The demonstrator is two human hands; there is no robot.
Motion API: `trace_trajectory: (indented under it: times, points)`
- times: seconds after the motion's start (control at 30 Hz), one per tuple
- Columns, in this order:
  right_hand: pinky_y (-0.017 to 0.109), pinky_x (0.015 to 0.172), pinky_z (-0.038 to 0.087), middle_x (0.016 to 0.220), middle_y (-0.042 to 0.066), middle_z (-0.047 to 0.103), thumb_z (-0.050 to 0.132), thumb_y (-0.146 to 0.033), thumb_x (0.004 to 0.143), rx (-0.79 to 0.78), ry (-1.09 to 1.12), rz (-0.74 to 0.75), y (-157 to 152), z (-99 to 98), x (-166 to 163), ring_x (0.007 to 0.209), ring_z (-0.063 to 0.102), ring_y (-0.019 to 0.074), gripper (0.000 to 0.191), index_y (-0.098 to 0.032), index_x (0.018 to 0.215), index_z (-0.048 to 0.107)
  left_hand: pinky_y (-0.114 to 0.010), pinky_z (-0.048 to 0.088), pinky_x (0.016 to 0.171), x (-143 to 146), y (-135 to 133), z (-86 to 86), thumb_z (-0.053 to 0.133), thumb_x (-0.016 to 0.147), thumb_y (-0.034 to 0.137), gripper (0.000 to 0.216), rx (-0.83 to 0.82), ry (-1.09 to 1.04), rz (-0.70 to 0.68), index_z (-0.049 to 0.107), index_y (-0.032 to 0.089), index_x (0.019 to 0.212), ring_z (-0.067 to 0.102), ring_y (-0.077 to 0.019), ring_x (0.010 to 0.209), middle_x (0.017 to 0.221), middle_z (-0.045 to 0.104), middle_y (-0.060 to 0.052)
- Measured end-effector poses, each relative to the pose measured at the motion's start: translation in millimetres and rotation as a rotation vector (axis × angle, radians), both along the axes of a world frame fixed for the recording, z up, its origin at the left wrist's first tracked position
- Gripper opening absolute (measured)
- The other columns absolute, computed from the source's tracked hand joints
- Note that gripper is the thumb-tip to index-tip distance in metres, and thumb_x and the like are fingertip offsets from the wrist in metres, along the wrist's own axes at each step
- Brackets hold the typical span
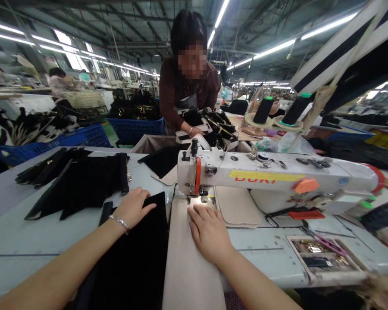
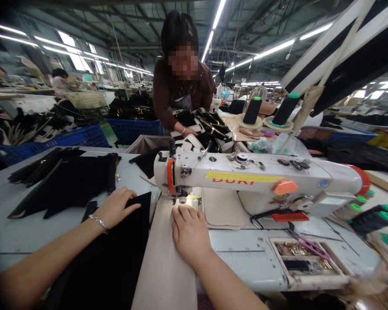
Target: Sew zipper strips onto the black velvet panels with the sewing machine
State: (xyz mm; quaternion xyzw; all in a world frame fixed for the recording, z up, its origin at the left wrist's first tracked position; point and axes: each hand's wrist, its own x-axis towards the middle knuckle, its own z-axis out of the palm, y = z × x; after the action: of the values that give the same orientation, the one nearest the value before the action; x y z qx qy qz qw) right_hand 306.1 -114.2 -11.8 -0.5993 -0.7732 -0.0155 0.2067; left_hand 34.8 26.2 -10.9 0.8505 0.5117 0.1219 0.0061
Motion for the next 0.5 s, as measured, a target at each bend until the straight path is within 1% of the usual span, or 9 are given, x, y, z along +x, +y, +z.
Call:
trace_trajectory:
  times: [0.07,0.1,0.17,0.23,0.3,0.37,0.43,0.5]
  points:
    - [0.041,0.101,0.034,0.135,0.005,0.054,0.050,-0.028,0.099,0.000,0.009,0.001,1,0.1,0,0.125,0.044,0.0243,0.039,-0.028,0.138,0.048,-0.036,0.048,0.081,-6,-4,1.5,0.055,0.088,0.041,0.025,-0.044,-0.039,-0.040,0.059,0.017,0.084,0.059,-0.0240,0.086,0.088,0.059,-0.007]
    - [0.041,0.101,0.034,0.135,0.005,0.054,0.050,-0.028,0.099,0.000,0.012,0.001,1,0.0,0,0.125,0.044,0.0244,0.039,-0.028,0.138,0.048,-0.033,0.047,0.078,-12,-10,1.7,0.051,0.090,0.039,0.024,-0.070,-0.066,-0.063,0.056,0.018,0.082,0.058,-0.0217,0.082,0.086,0.057,-0.005]
    - [0.041,0.100,0.034,0.135,0.005,0.053,0.051,-0.028,0.098,-0.002,0.013,0.000,1,-0.4,0,0.125,0.044,0.0245,0.040,-0.028,0.138,0.048,-0.030,0.045,0.072,-26,-28,1.2,0.045,0.093,0.039,0.023,-0.130,-0.126,-0.070,0.054,0.018,0.086,0.056,-0.0186,0.074,0.084,0.056,-0.003]
    - [0.041,0.100,0.034,0.136,0.005,0.053,0.051,-0.028,0.098,-0.002,0.011,0.000,1,-1.0,1,0.125,0.044,0.0243,0.040,-0.028,0.138,0.048,-0.029,0.043,0.066,-40,-49,0.2,0.045,0.094,0.046,0.028,-0.204,-0.145,-0.009,0.053,0.019,0.098,0.055,-0.0175,0.067,0.081,0.056,0.000]
    - [0.041,0.100,0.034,0.136,0.005,0.053,0.050,-0.028,0.098,0.002,0.004,0.001,1,-1.4,1,0.125,0.044,0.0243,0.039,-0.027,0.137,0.048,-0.029,0.040,0.063,-49,-68,-1.0,0.048,0.093,0.054,0.035,-0.265,-0.103,0.045,0.053,0.021,0.103,0.055,-0.0178,0.064,0.076,0.056,0.002]
    - [0.041,0.099,0.034,0.135,0.006,0.053,0.051,-0.028,0.098,0.010,-0.005,0.001,0,-1.5,1,0.125,0.044,0.0245,0.039,-0.027,0.137,0.049,-0.030,0.040,0.066,-50,-83,-2.5,0.048,0.092,0.057,0.036,-0.254,-0.055,0.015,0.055,0.021,0.094,0.057,-0.0195,0.069,0.078,0.058,0.000]
    - [0.041,0.099,0.035,0.135,0.006,0.053,0.051,-0.028,0.098,0.017,-0.010,-0.001,0,-1.1,1,0.125,0.044,0.0246,0.039,-0.027,0.137,0.049,-0.032,0.040,0.070,-46,-93,-4.0,0.046,0.092,0.057,0.038,-0.186,-0.031,-0.025,0.053,0.021,0.082,0.058,-0.0212,0.073,0.080,0.060,-0.002]
    - [0.041,0.099,0.035,0.135,0.006,0.053,0.051,-0.028,0.098,0.021,-0.012,-0.005,0,-0.6,1,0.124,0.044,0.0245,0.039,-0.027,0.137,0.049,-0.032,0.040,0.067,-45,-100,-3.6,0.044,0.093,0.057,0.039,-0.167,-0.015,-0.004,0.049,0.022,0.077,0.058,-0.0211,0.068,0.075,0.060,-0.002]
